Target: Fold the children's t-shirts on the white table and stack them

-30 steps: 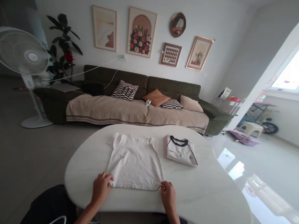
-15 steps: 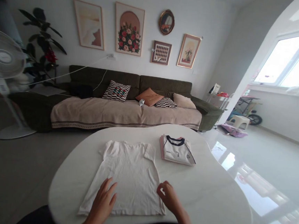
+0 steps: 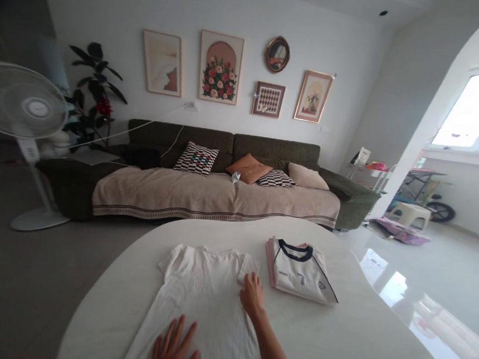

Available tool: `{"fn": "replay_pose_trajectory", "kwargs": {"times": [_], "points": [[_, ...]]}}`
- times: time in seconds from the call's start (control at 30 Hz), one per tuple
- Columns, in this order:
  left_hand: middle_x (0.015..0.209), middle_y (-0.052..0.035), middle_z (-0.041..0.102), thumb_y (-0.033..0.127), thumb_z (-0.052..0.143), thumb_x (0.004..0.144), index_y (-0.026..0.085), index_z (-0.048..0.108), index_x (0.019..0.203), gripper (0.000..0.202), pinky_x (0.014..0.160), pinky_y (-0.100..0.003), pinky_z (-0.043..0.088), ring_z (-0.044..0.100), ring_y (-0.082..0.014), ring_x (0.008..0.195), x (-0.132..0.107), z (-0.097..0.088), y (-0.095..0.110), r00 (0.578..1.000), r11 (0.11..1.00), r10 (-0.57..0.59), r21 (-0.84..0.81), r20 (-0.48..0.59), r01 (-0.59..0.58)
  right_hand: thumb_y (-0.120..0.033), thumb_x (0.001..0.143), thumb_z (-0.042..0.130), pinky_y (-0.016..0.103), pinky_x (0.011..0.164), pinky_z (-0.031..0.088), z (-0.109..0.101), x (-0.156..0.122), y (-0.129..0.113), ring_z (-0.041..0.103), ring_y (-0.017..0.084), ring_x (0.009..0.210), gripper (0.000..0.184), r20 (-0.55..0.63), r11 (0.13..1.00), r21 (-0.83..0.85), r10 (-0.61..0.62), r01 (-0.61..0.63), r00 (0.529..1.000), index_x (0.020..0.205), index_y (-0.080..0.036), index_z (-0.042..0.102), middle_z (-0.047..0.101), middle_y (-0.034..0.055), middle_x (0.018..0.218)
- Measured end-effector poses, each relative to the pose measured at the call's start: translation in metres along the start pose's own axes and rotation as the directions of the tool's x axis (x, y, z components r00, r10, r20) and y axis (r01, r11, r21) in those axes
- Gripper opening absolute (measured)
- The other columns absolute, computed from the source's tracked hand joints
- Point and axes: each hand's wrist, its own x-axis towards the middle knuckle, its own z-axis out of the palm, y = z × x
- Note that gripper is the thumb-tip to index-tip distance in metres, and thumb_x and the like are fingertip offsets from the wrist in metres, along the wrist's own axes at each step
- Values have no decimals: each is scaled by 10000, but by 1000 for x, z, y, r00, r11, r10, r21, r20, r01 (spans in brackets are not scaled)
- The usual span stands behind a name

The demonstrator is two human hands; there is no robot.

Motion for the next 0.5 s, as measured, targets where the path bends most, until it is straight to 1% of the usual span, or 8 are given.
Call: {"fn": "replay_pose_trajectory", "kwargs": {"times": [0.07, 0.13, 0.2, 0.27, 0.33, 0.37, 0.43, 0.5], "points": [[1364, -42, 356, 271, 448, 719, 301, 478, 1220, 503, 987, -513, 206, 299, -288, 1256, 1, 5, 1, 999, 1000, -16, 12, -32, 17, -80, 625, 498, 285, 774, 365, 5, 9, 4, 489, 210, 953, 123, -47, 996, 91, 26, -22, 999, 692, -179, 529, 563, 74, 960], [1358, -43, 366, 267, 450, 713, 301, 488, 1212, 502, 986, -514, 208, 304, -290, 1253, 1, 7, 1, 999, 1000, -18, 12, -47, 18, -148, 672, 472, 274, 747, 374, 5, 16, 10, 511, 185, 870, 60, -107, 977, 204, 84, -60, 991, 632, -191, 486, 574, 50, 843], [1356, -44, 371, 267, 450, 715, 301, 489, 1212, 499, 987, -514, 206, 300, -287, 1255, 1, 6, 1, 999, 1000, -11, 11, -51, 12, -259, 718, 437, 269, 706, 393, 1, 22, 19, 522, 170, 789, 89, -177, 936, 330, 186, -120, 966, 654, -202, 461, 565, 34, 769], [1361, -48, 362, 271, 451, 721, 298, 481, 1219, 500, 988, -511, 204, 294, -284, 1259, 0, 3, 0, 999, 1000, -2, 8, -48, 2, -382, 732, 397, 260, 642, 414, -3, 24, 30, 527, 155, 704, 182, -224, 868, 461, 312, -182, 923, 686, -210, 433, 548, 15, 708], [1372, -47, 344, 277, 444, 737, 297, 461, 1234, 498, 991, -509, 201, 280, -277, 1266, -1, 0, 0, 999, 1000, 11, -4, -36, -11, -487, 707, 372, 244, 566, 425, -7, 22, 41, 518, 132, 601, 274, -219, 784, 577, 421, -231, 880, 679, -216, 399, 511, -17, 624], [1380, -43, 331, 281, 435, 750, 300, 445, 1245, 496, 992, -507, 203, 272, -272, 1271, -2, -2, -1, 999, 1000, 20, -16, -26, -21, -524, 684, 379, 237, 531, 424, -8, 20, 46, 505, 120, 548, 307, -200, 743, 622, 458, -249, 866, 662, -218, 384, 485, -35, 577], [1394, -34, 306, 290, 414, 777, 308, 414, 1264, 488, 993, -506, 208, 256, -263, 1279, -3, -3, -3, 999, 998, 37, -44, -4, -37, -561, 628, 437, 228, 476, 415, -8, 16, 53, 469, 101, 465, 350, -158, 680, 681, 499, -272, 852, 618, -220, 363, 431, -62, 497], [1400, -31, 296, 292, 408, 790, 309, 396, 1276, 486, 995, -507, 210, 248, -262, 1282, -3, -4, -5, 999, 997, 45, -65, 10, -44, -559, 565, 525, 223, 428, 393, -8, 13, 56, 432, 92, 416, 381, -130, 647, 708, 513, -283, 848, 575, -220, 351, 391, -77, 439]]}}
